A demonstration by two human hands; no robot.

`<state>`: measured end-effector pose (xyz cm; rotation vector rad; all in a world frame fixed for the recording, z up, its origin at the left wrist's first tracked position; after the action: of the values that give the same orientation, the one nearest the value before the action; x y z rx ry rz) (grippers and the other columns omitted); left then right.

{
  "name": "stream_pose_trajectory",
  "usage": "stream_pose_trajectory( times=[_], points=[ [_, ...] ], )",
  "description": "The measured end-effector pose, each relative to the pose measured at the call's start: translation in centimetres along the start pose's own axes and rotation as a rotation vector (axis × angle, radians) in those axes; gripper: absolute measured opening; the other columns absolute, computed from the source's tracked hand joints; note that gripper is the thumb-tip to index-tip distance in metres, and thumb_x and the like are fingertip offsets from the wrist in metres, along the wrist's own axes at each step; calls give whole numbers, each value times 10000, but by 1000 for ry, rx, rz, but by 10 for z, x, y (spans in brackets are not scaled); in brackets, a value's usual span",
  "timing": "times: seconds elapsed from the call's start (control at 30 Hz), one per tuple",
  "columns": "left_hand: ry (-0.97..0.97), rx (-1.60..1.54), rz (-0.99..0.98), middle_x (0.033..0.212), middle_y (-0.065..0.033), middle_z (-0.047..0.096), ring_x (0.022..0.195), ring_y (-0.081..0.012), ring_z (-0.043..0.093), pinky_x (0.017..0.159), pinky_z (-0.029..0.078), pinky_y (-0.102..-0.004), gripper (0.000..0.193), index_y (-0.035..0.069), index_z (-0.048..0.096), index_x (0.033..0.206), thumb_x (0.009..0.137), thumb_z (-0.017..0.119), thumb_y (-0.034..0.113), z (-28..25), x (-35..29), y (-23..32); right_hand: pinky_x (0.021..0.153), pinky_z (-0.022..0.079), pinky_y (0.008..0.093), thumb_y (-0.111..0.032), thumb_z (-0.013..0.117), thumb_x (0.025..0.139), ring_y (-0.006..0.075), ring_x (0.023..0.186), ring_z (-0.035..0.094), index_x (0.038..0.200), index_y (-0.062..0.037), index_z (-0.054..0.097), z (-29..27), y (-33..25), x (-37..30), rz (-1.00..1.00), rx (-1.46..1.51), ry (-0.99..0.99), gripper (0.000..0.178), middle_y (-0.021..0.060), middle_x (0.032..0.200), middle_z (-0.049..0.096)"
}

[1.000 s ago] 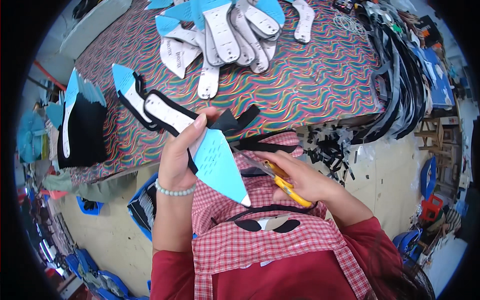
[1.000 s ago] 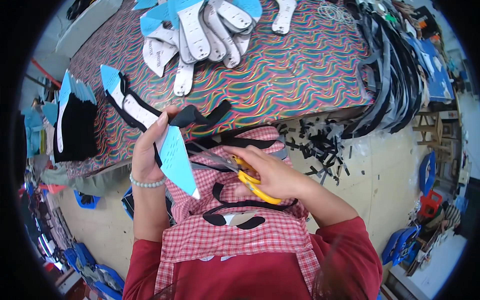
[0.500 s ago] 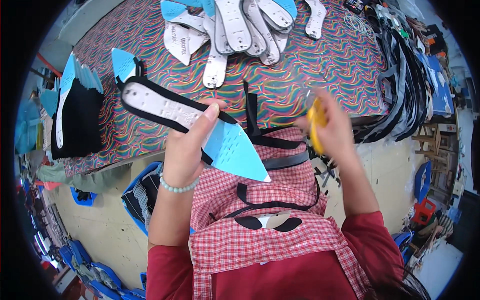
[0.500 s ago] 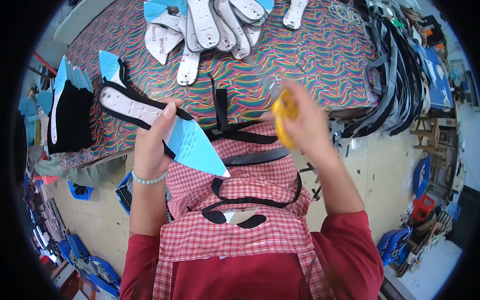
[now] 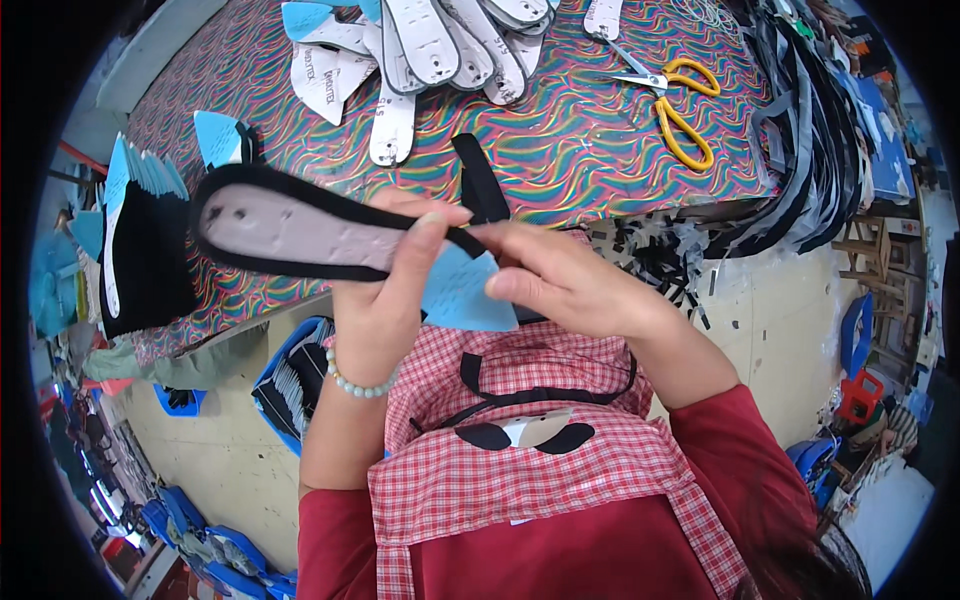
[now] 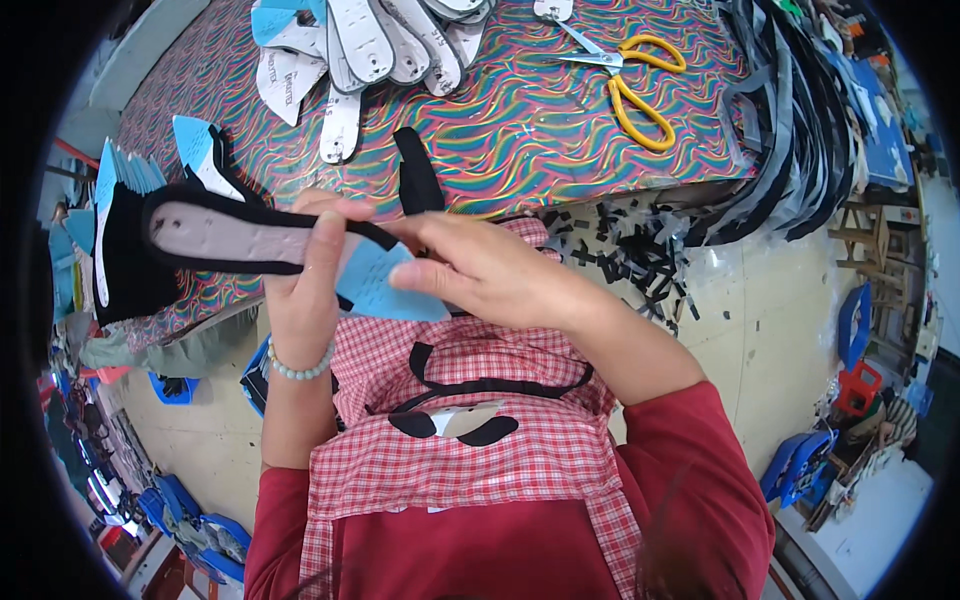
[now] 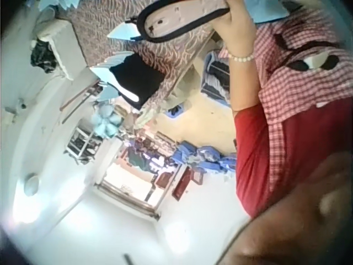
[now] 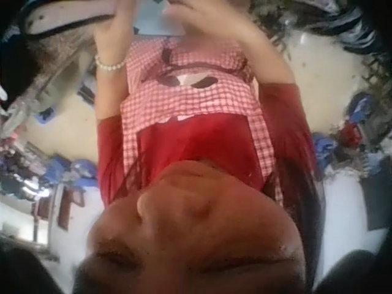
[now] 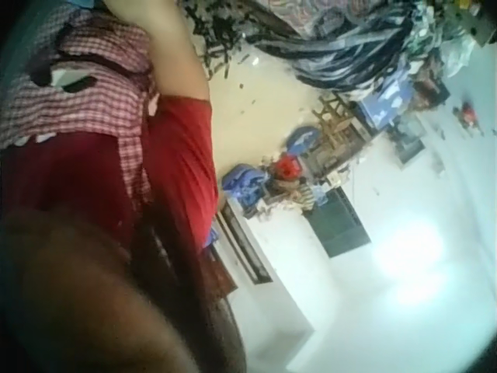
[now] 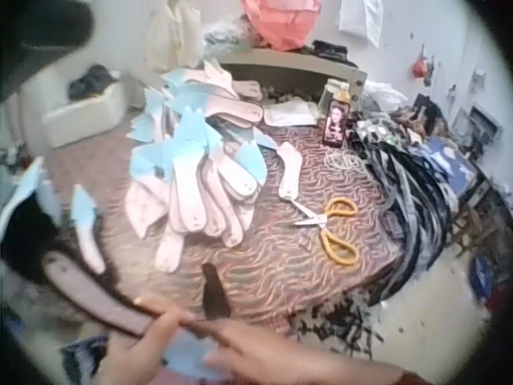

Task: The person assembles slipper components by hand, attaching black elastic straps to light blue and white slipper soles. They repeatedly pick up a sole, wrap the strap around the heel, and trim the excess strap with yellow-handled scissors. The finished slipper is placed on a pile on the table.

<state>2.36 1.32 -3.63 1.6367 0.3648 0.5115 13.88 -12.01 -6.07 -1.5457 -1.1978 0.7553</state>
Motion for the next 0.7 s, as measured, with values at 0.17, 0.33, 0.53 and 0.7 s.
stream_pose_trajectory(
  times=[0.17, 0.33, 0.53, 0.7],
  points=[
    [280, -825, 119, 1312, -215, 487, 1136, -304, 508, 990, 396, -420, 775, -4, 273, 1422, 930, 368, 587, -2, 3, 23, 574, 413, 411, -236, 571, 905, 347, 673, 572, 784, -17, 558, 8, -1, -5, 0, -198, 149, 251, 164, 681, 521],
    [53, -858, 267, 1109, -161, 603, 880, -207, 584, 809, 477, -362, 657, 3, 313, 1407, 968, 373, 489, -43, -7, 17, 543, 431, 363, -246, 532, 940, 282, 618, 594, 887, -21, 582, 19, 1, -13, -61, -309, 73, 237, 117, 691, 570],
    [-60, -464, 92, 922, -123, 637, 664, -158, 581, 567, 479, -288, 1080, -71, 245, 1413, 754, 434, 763, -33, -5, 42, 610, 481, 201, -310, 484, 981, 53, 710, 583, 973, -35, 616, 55, 11, -26, 678, 884, -474, 306, -11, 824, 636],
    [-327, -167, 238, 734, -79, 631, 598, -189, 601, 564, 487, -290, 654, 30, 591, 1158, 707, 675, 496, -47, -37, 28, 772, 481, 311, -280, 581, 910, 179, 947, 592, 1092, -29, 578, 67, -11, -31, 225, 774, -664, 310, 90, 1021, 616]
  ],
)
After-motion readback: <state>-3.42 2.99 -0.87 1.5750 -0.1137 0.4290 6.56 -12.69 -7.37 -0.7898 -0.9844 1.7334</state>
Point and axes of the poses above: each hand's wrist, its own x-axis towards the middle knuckle, its own z-axis out of the palm, y = z × x, the point moved 1 cm from there along x, towards the middle knuckle
